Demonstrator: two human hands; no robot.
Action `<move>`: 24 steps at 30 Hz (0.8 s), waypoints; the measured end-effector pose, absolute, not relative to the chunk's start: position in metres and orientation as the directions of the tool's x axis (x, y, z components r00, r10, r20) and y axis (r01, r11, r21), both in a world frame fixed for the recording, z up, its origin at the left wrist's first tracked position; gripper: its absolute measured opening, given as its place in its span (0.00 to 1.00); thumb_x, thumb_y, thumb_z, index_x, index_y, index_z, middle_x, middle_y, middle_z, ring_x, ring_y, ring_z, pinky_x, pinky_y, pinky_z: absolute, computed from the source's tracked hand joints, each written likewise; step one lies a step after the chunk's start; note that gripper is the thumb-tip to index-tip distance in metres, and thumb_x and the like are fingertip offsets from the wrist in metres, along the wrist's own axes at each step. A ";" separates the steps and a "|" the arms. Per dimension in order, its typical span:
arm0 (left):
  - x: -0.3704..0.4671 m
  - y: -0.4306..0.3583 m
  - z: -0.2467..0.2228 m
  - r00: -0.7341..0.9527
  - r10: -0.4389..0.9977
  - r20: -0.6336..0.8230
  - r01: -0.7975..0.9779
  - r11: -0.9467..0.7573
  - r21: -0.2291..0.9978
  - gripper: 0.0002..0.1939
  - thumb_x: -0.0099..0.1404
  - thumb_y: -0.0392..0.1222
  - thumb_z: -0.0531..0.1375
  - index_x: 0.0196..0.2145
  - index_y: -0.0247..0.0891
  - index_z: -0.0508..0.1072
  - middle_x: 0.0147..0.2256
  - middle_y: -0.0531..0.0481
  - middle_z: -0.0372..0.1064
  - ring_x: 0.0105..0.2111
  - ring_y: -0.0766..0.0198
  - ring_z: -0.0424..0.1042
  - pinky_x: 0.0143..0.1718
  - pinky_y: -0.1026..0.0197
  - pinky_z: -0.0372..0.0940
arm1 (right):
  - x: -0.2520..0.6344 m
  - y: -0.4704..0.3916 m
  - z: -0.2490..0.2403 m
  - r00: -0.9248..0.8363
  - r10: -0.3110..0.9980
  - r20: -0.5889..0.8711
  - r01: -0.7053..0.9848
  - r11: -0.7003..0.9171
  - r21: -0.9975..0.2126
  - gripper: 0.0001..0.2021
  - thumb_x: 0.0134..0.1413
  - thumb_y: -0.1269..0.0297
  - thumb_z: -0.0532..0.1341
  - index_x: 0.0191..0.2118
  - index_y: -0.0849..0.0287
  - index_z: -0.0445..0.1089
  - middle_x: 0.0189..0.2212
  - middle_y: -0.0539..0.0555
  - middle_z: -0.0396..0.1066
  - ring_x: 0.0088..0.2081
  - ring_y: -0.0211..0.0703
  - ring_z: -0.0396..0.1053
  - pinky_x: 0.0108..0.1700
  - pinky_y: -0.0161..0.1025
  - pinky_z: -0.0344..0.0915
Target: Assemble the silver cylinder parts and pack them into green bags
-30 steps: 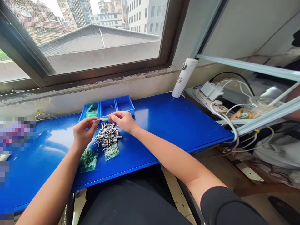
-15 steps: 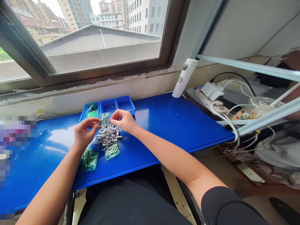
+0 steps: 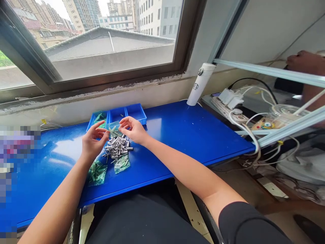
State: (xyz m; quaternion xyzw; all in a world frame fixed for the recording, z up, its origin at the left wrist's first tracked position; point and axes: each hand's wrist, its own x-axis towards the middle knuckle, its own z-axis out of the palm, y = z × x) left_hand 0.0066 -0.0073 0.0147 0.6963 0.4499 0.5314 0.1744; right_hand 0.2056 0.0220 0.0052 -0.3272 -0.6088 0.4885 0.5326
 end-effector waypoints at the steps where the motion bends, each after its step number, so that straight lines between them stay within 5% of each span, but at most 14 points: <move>1: 0.007 -0.007 0.015 0.030 0.814 0.580 0.436 -0.533 0.725 0.23 0.62 0.43 0.64 0.54 0.39 0.73 0.32 0.50 0.77 0.22 0.69 0.71 0.25 0.65 0.70 | 0.206 0.022 0.005 -0.227 0.916 0.330 -0.128 0.307 -0.943 0.16 0.48 0.61 0.69 0.41 0.58 0.68 0.33 0.51 0.74 0.33 0.37 0.70 0.38 0.38 0.69; 5: 0.006 -0.007 0.015 0.038 0.811 0.583 0.424 -0.542 0.726 0.19 0.62 0.43 0.64 0.50 0.38 0.76 0.31 0.50 0.76 0.23 0.69 0.72 0.25 0.64 0.69 | 0.207 0.023 0.005 -0.253 0.914 0.317 -0.145 0.288 -0.946 0.18 0.49 0.61 0.69 0.46 0.59 0.71 0.33 0.51 0.74 0.33 0.37 0.70 0.40 0.39 0.69; 16: 0.009 -0.010 0.024 0.106 0.722 0.684 0.530 -0.623 0.575 0.04 0.62 0.40 0.63 0.32 0.38 0.76 0.28 0.51 0.73 0.27 0.67 0.71 0.26 0.65 0.67 | 0.208 0.025 0.004 -0.189 0.931 0.313 -0.051 0.309 -0.950 0.10 0.45 0.60 0.68 0.33 0.60 0.75 0.29 0.51 0.74 0.30 0.35 0.66 0.35 0.37 0.65; 20: 0.008 -0.010 0.020 0.098 0.782 0.616 0.463 -0.583 0.668 0.05 0.63 0.42 0.63 0.35 0.38 0.76 0.22 0.55 0.70 0.21 0.68 0.71 0.25 0.64 0.68 | 0.209 0.025 0.004 -0.248 0.928 0.277 -0.103 0.260 -0.960 0.11 0.47 0.58 0.67 0.34 0.60 0.74 0.22 0.47 0.68 0.25 0.34 0.63 0.30 0.36 0.63; 24: 0.006 -0.011 0.019 0.095 0.827 0.554 0.383 -0.544 0.746 0.07 0.64 0.43 0.62 0.37 0.37 0.75 0.28 0.51 0.76 0.25 0.64 0.77 0.28 0.63 0.71 | 0.209 0.023 0.005 -0.297 0.915 0.274 -0.149 0.239 -0.960 0.13 0.48 0.57 0.67 0.36 0.60 0.74 0.26 0.50 0.71 0.28 0.37 0.67 0.31 0.37 0.65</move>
